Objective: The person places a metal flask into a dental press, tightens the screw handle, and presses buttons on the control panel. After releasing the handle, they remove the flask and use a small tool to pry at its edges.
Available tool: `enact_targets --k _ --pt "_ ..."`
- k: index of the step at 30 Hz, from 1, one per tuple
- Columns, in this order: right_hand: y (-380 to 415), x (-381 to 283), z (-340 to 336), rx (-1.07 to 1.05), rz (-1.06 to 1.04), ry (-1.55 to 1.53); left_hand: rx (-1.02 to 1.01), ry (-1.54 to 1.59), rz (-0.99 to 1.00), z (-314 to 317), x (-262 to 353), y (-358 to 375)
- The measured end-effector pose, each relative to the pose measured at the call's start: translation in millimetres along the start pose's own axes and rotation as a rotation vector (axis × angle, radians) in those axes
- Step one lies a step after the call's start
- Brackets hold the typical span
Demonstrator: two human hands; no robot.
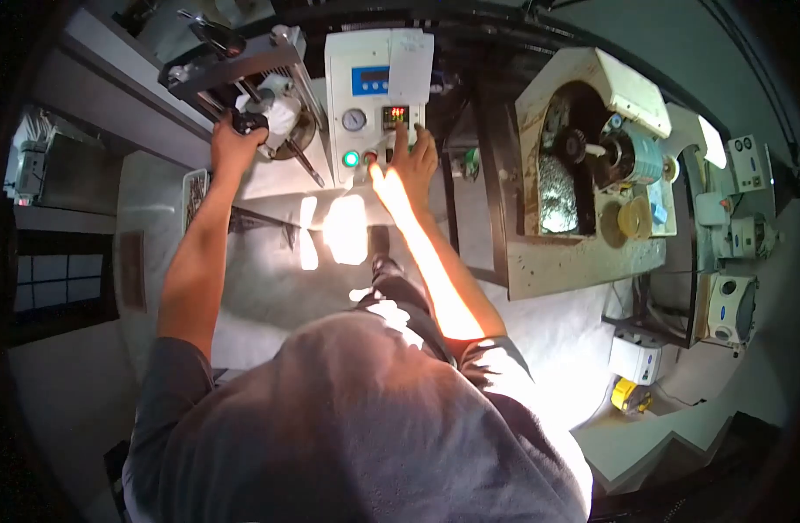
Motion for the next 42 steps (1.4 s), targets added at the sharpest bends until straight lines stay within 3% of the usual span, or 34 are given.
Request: enact_targets --k 5,7,10,12,13,14,16,19,20,22,23,27,29,30,31,32,33,37,39,42 --pt "-7 12 27 -0.021 0.109 -0.098 0.045 0.016 0.020 -3 8 4" --pt "-12 9 30 -0.026 0.048 -0.056 0.042 0.003 -0.020 -1 8 4" --pt "-45 -10 -6 -0.064 0.040 -0.105 0.080 0.087 -0.017 -2 9 6" --pt "-120 -64 -70 0.147 -0.288 -0.465 0.056 0.195 0.030 -1 5 6" --pt "-158 -116 -122 0.133 -0.412 -0.745 0.123 0.099 0.047 7 -5 7" --pt "-190 -146 -131 0.186 -0.655 -0.616 0.040 0.147 -0.085 -2 9 9" --pt "-240 -228 -155 -0.631 -0.590 0.006 0.035 0.124 -0.015 2 0 10" --pt "-276 -294 -120 -1.102 -0.878 0.517 0.035 0.160 -0.079 -13 12 17" --pt "-283 -292 -119 -0.979 -0.827 0.367 0.036 0.164 -0.084 -14 8 20" --pt "-282 -301 -108 -0.818 -0.971 0.644 0.014 0.085 -0.220 -13 -3 34" --pt "-278 -294 -109 -0.742 -1.009 0.461 0.058 0.108 -0.235 -16 -5 44" --pt "-199 -206 -124 -0.096 -0.829 -0.459 0.150 0.268 -0.415 -9 -57 75" --pt "-125 -139 -73 0.069 -0.622 -0.849 0.105 0.407 -0.456 -20 -56 79" --pt "-87 -129 -42 -0.231 -0.305 -0.921 0.063 0.534 -0.500 -23 -57 85" --pt "-56 -123 -1 -0.467 -0.140 -0.747 0.078 0.696 -0.412 -23 -62 87" --pt "-36 -122 17 -0.474 -0.326 -0.399 0.059 0.691 -0.423 -27 -62 89" --pt "-16 -117 43 -0.782 -0.104 -0.295 0.035 0.820 -0.508 -32 -60 87" --pt "-1 -122 91 -0.829 -0.071 -0.209 0.034 1.033 -0.697 -34 -78 83" --pt "2 -121 111 -1.005 0.036 -0.163 -0.041 1.161 -0.782 -26 -104 87" --pt "13 -132 103 -0.906 0.044 -0.207 -0.099 1.250 -0.852 -22 -124 87"
Point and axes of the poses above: each hand's wrist, its own y-axis away from the middle knuckle, its own z-axis out of the palm, x = y × z, the point moved 2 cm from there along -y, towards the middle knuckle, and after that the axes turned 6 degrees about -x, right-handed, at the moved point
